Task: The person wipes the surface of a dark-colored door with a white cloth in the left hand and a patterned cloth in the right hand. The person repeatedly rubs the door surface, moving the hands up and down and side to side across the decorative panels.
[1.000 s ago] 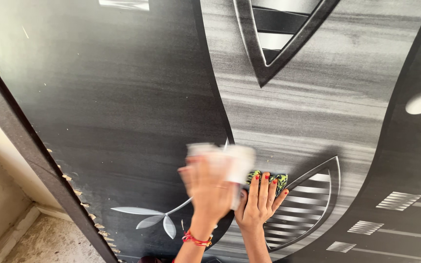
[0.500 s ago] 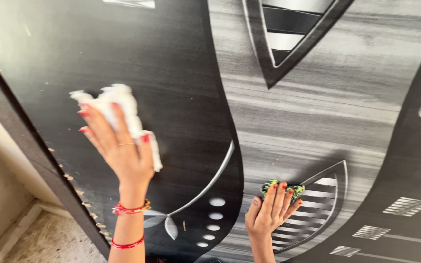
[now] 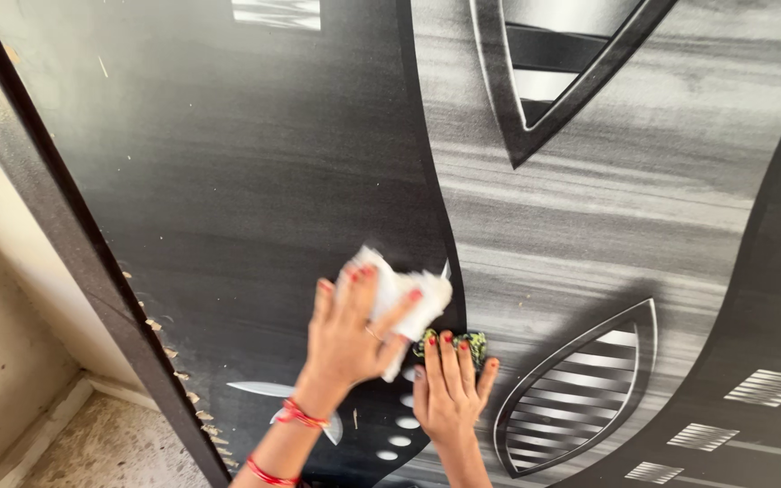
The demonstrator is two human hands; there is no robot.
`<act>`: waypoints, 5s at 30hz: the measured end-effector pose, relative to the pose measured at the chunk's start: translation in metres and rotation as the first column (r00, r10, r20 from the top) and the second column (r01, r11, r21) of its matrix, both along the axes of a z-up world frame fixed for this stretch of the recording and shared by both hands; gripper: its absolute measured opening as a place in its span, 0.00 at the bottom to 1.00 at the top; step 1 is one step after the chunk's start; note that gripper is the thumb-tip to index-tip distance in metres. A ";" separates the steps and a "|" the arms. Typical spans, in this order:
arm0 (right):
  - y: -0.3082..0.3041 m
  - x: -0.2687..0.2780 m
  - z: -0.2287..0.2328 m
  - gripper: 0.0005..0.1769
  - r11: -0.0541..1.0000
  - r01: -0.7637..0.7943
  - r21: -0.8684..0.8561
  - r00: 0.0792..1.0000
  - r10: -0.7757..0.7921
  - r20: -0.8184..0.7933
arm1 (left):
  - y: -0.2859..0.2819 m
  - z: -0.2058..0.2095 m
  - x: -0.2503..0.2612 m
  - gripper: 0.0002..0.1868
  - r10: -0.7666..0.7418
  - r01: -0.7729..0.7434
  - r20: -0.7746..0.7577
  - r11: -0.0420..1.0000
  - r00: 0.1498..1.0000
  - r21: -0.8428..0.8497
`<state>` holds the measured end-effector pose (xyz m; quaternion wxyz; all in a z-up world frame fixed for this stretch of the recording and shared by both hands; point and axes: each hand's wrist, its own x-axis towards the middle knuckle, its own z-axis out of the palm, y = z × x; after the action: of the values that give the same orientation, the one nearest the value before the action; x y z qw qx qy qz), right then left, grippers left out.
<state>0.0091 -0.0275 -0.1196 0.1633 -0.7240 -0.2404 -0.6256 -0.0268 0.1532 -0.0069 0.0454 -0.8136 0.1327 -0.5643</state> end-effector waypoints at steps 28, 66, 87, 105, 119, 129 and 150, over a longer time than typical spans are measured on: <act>-0.108 0.000 0.022 0.29 0.949 0.113 0.295 0.993 -0.112 -0.022 | -0.060 0.008 -0.002 0.32 -0.216 0.222 -0.051 0.937 0.975 0.270; -0.145 -0.001 0.135 0.37 0.811 0.213 0.545 0.977 -0.159 -0.144 | -0.102 -0.077 0.019 0.35 -0.042 0.065 0.081 0.949 0.996 -0.308; -0.126 0.005 0.045 0.34 0.838 0.207 0.504 0.976 -0.147 -0.158 | -0.047 0.083 -0.012 0.38 0.096 0.023 0.181 0.827 0.979 -0.562; -0.159 0.017 0.166 0.39 0.838 0.245 0.487 0.970 -0.219 -0.110 | -0.107 -0.092 0.018 0.38 0.029 0.052 0.146 0.848 0.989 -0.527; -0.136 0.008 0.086 0.37 0.878 0.223 0.422 0.975 -0.198 -0.105 | -0.144 -0.100 0.028 0.40 0.043 0.054 0.153 0.812 0.987 -0.581; -0.254 0.037 0.177 0.38 0.850 0.250 0.463 0.968 -0.226 -0.107 | -0.144 -0.107 0.032 0.40 0.048 0.045 0.152 0.833 0.987 -0.552; -0.146 0.021 0.161 0.34 0.886 0.103 -0.451 0.991 -0.128 -0.027 | -0.152 -0.123 0.039 0.40 0.080 0.009 0.134 0.828 0.988 -0.560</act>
<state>0.0301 -0.1735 0.0409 -0.0390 -0.7722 -0.3301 -0.5414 0.0125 0.0007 -0.1297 -0.1742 -0.7484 -0.0572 -0.6375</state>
